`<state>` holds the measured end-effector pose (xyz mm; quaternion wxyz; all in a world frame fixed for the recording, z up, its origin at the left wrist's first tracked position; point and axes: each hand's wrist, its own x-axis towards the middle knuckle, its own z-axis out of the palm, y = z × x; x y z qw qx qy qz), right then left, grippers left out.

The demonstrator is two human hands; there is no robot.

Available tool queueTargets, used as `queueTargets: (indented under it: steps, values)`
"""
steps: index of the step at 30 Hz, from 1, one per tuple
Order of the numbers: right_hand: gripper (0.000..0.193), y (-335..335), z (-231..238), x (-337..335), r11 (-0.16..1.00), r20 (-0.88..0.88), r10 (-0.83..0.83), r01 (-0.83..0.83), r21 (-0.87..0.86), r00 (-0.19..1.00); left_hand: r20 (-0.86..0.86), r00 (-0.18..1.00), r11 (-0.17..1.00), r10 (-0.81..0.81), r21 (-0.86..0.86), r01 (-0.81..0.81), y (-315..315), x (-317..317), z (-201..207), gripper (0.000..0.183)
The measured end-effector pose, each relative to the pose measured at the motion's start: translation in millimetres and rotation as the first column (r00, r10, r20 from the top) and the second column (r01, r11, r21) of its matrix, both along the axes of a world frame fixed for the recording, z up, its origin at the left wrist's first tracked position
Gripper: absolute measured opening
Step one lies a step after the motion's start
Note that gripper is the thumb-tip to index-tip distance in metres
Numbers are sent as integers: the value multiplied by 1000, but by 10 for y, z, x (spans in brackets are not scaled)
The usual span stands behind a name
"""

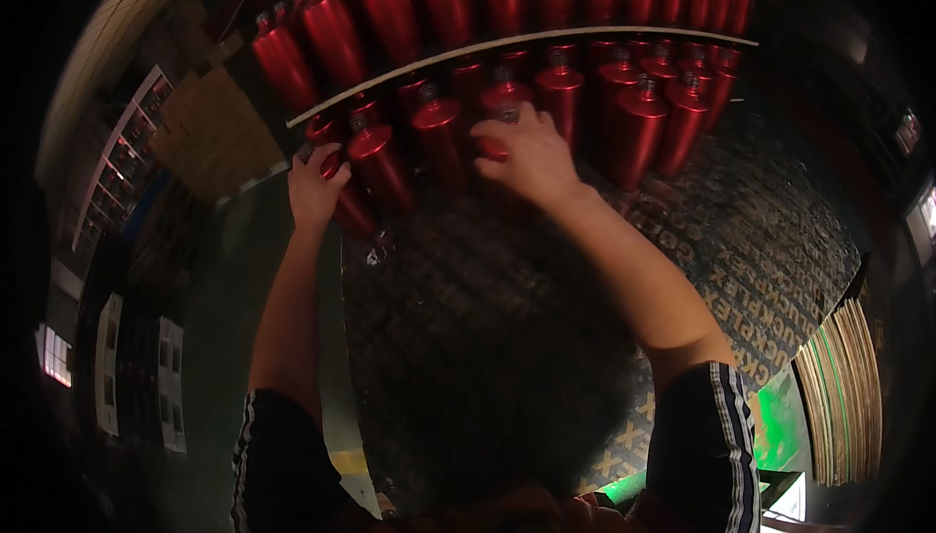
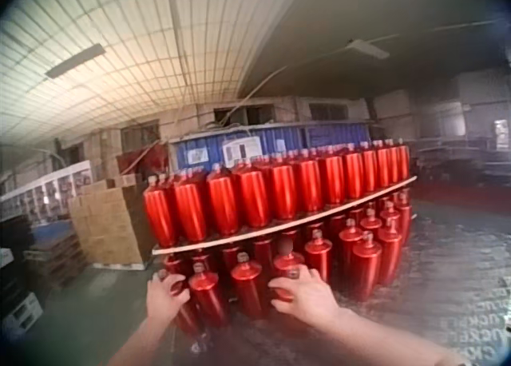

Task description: The person repeatedly picks up red metal cans from a rotating carousel, dips them into a small metal bowl to fill them with a liquid, and places them onto a metal tray. The process is continuous and repetitive.

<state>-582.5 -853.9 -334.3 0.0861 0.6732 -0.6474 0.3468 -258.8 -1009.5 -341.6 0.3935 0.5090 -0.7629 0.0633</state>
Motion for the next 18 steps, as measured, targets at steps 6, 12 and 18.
queueTargets:
  steps: [6, 12, 18]
  values:
    - [44, 210, -141, 3, 966, 17, 112, -105, -238, 994, -72, 994, 969, -85, -239, 66, 330, 52, -90, 42]
    - [39, 1300, -458, -92, 902, 453, 93, 117, -415, 887, -327, 898, 891, -294, -433, 134, 932, 459, -375, 40]
    - [37, 3213, -418, -267, 835, 897, 51, 475, -279, 439, -862, 432, 918, -264, -88, 387, 2012, 906, -368, 34]
